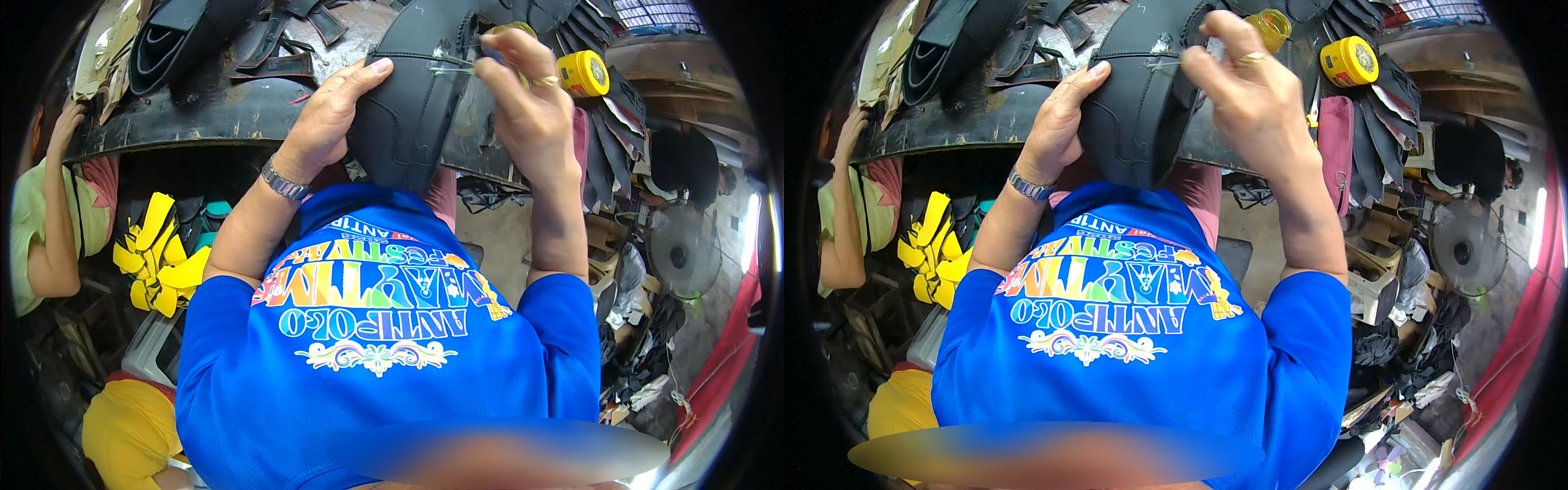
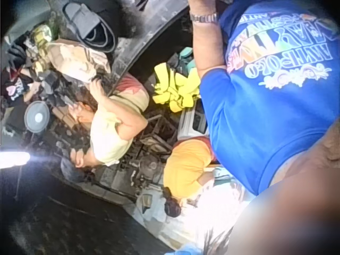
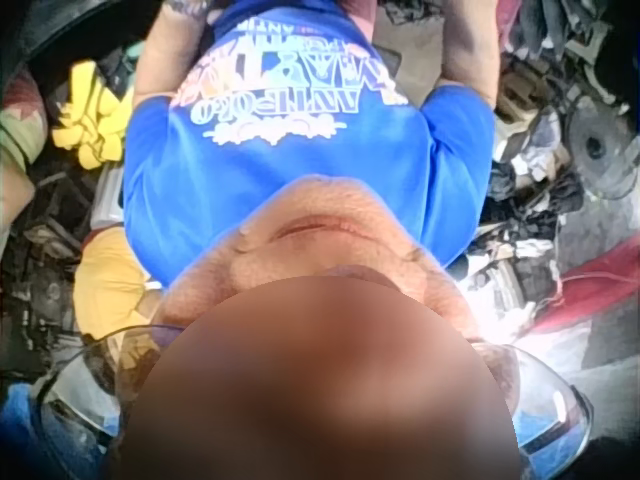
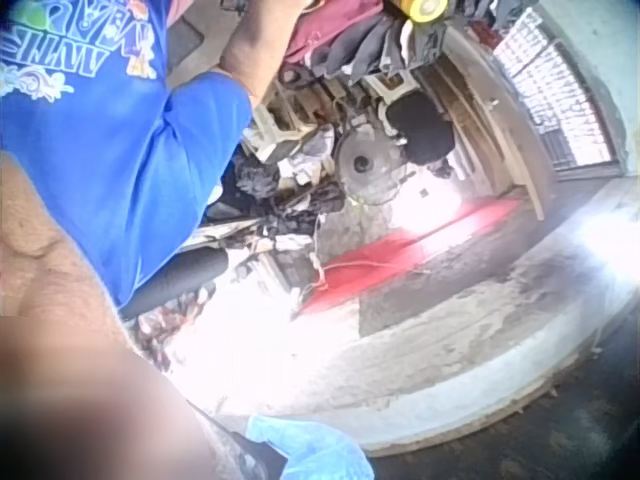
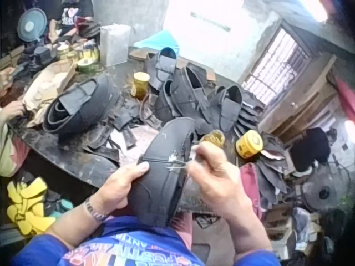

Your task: The person applies a yellow adhesive from a small jar to the edges of black shoe parts using a small applicator. They repeatedly dip the applicator into the jar and spread the adhesive along seams, then place the treated parts on the workbench. The person also handles loose black rubber strips, folding and arranging them on the table.

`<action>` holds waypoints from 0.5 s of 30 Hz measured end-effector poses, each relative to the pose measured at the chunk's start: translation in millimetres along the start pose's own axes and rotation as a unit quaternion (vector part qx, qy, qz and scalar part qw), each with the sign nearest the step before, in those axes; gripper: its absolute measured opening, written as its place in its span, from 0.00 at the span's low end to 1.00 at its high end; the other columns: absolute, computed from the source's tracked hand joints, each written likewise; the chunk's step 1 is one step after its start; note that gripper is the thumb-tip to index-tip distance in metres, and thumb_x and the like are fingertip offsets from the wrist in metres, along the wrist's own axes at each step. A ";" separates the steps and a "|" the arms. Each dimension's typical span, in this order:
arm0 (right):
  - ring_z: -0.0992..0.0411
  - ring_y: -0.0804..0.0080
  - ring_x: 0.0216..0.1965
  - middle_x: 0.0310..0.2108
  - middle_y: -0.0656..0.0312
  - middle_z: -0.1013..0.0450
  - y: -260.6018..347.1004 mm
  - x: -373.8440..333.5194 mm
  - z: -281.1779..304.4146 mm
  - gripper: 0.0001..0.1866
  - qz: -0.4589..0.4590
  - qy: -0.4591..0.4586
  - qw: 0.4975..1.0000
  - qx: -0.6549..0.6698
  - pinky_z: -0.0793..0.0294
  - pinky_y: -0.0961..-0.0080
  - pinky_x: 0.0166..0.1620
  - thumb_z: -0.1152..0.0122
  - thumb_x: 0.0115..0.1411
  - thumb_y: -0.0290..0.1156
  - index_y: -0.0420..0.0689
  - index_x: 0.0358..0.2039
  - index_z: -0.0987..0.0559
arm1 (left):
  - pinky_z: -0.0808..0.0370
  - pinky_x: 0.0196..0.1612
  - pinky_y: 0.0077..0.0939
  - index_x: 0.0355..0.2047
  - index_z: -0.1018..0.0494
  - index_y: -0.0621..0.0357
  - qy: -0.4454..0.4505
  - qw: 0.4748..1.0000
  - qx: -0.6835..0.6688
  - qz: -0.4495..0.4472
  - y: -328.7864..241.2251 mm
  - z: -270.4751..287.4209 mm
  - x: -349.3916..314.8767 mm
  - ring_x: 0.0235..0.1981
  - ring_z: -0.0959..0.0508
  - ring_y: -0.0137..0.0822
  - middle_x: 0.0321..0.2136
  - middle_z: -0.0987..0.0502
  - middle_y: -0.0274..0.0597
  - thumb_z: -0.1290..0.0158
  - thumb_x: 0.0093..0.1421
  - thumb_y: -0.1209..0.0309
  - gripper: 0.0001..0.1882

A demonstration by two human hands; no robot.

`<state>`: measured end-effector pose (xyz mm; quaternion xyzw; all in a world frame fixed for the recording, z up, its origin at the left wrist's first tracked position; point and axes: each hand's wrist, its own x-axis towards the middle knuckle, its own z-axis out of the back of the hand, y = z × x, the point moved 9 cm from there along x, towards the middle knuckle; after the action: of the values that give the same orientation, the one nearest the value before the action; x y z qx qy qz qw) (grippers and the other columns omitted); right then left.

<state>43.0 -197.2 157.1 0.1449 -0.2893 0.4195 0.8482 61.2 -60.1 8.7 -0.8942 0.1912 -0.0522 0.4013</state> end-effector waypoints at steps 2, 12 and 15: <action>0.23 0.63 0.39 0.48 0.57 0.30 -2.4 -2.8 18.1 0.23 -0.007 -0.086 0.996 -0.021 0.21 0.72 0.39 0.44 0.45 0.08 0.47 0.39 0.18 | 0.22 0.50 0.25 0.53 0.28 0.65 -0.004 1.000 -0.007 -0.001 -2.5 2.6 -0.5 0.44 0.19 0.32 0.46 0.20 0.45 0.50 0.70 0.62 0.19; 0.22 0.62 0.41 0.39 0.49 0.21 30.1 -63.2 -8.2 0.32 -0.131 -0.112 0.924 0.342 0.25 0.68 0.51 0.36 0.56 0.17 0.34 0.62 0.33 | 0.19 0.51 0.38 0.55 0.29 0.66 -0.024 0.991 -0.130 0.000 4.3 14.7 0.1 0.45 0.17 0.40 0.47 0.20 0.51 0.53 0.72 0.60 0.22; 0.21 0.54 0.42 0.41 0.50 0.21 53.1 -61.6 -12.0 0.36 -0.088 -0.065 0.932 0.346 0.28 0.55 0.57 0.28 0.52 0.22 0.34 0.60 0.32 | 0.19 0.50 0.42 0.57 0.30 0.68 0.006 0.985 -0.175 -0.004 1.7 9.0 3.7 0.45 0.17 0.46 0.47 0.20 0.55 0.58 0.73 0.57 0.25</action>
<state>-24.4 -197.8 110.1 0.4815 -0.1664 0.4070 0.7582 66.3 -56.2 1.2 -0.9510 0.1964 -0.0254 0.2374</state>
